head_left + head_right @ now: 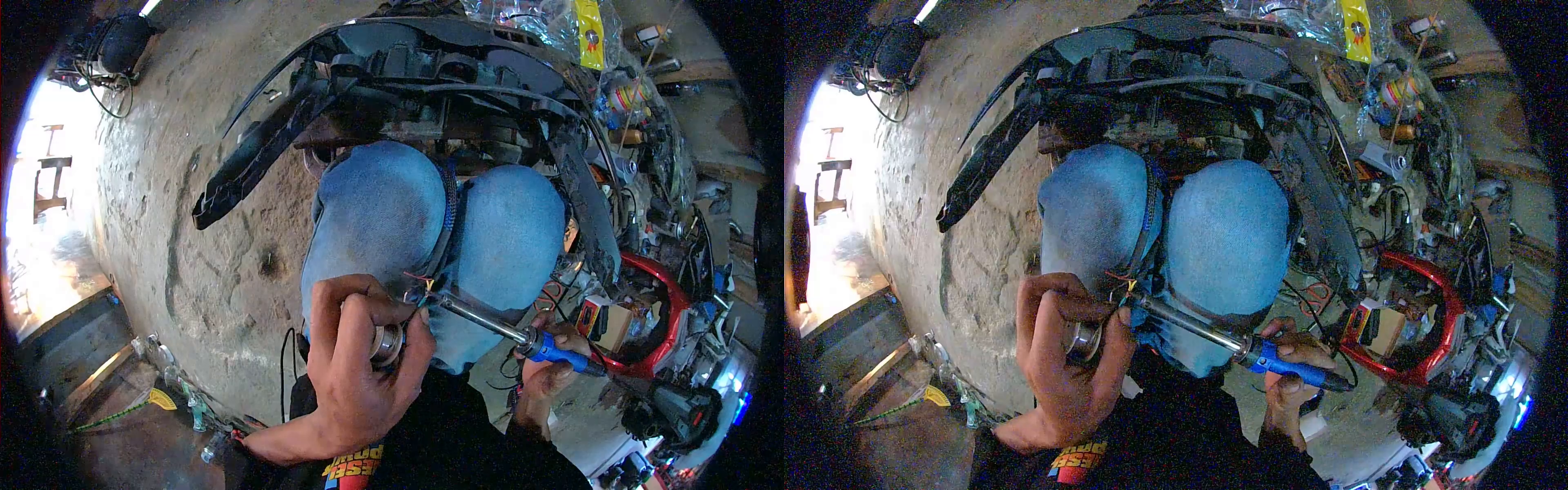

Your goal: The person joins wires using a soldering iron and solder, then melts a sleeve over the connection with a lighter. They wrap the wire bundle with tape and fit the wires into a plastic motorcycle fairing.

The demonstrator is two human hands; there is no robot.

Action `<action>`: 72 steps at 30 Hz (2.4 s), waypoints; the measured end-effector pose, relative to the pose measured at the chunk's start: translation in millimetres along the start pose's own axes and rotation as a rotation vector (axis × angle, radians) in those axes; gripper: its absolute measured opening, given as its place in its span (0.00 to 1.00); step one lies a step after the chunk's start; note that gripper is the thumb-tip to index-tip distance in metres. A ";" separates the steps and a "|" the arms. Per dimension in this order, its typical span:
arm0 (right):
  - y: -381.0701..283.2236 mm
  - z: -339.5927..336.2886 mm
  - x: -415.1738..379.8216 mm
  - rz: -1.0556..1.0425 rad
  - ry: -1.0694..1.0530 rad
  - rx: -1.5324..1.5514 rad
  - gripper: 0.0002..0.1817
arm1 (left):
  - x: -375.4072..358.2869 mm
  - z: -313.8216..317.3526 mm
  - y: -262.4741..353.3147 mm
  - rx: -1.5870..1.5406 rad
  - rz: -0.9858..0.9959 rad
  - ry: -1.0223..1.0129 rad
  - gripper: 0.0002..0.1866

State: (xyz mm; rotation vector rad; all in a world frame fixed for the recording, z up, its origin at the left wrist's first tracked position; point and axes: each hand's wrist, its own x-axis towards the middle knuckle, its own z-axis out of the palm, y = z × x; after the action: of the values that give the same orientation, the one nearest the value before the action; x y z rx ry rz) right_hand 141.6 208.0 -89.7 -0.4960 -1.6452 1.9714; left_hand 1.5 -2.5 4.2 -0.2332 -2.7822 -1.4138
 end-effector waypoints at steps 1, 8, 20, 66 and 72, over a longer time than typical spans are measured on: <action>1.4 -0.9 -1.2 -0.001 0.004 0.001 0.27 | 0.2 -1.1 -1.0 0.019 0.017 -0.007 0.11; 0.4 2.7 -0.9 0.021 0.037 0.003 0.28 | 0.8 -1.3 -1.1 0.053 0.062 -0.003 0.11; -3.2 -19.3 2.3 0.037 0.041 0.169 0.12 | 1.1 -1.0 -1.7 0.052 0.059 -0.003 0.11; -33.0 -38.4 14.6 -0.190 -0.011 0.507 0.25 | 0.0 -4.3 -0.9 0.016 0.067 -0.052 0.14; -26.4 -29.4 9.4 -0.199 0.183 0.480 0.24 | -1.5 -6.5 -5.9 -0.042 0.105 -0.048 0.13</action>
State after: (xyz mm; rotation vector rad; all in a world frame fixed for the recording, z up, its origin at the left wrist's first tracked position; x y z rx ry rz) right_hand 155.3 240.2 -69.1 -0.3023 -1.0195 2.0106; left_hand 1.8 -11.4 3.2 -0.4130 -2.7345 -1.4618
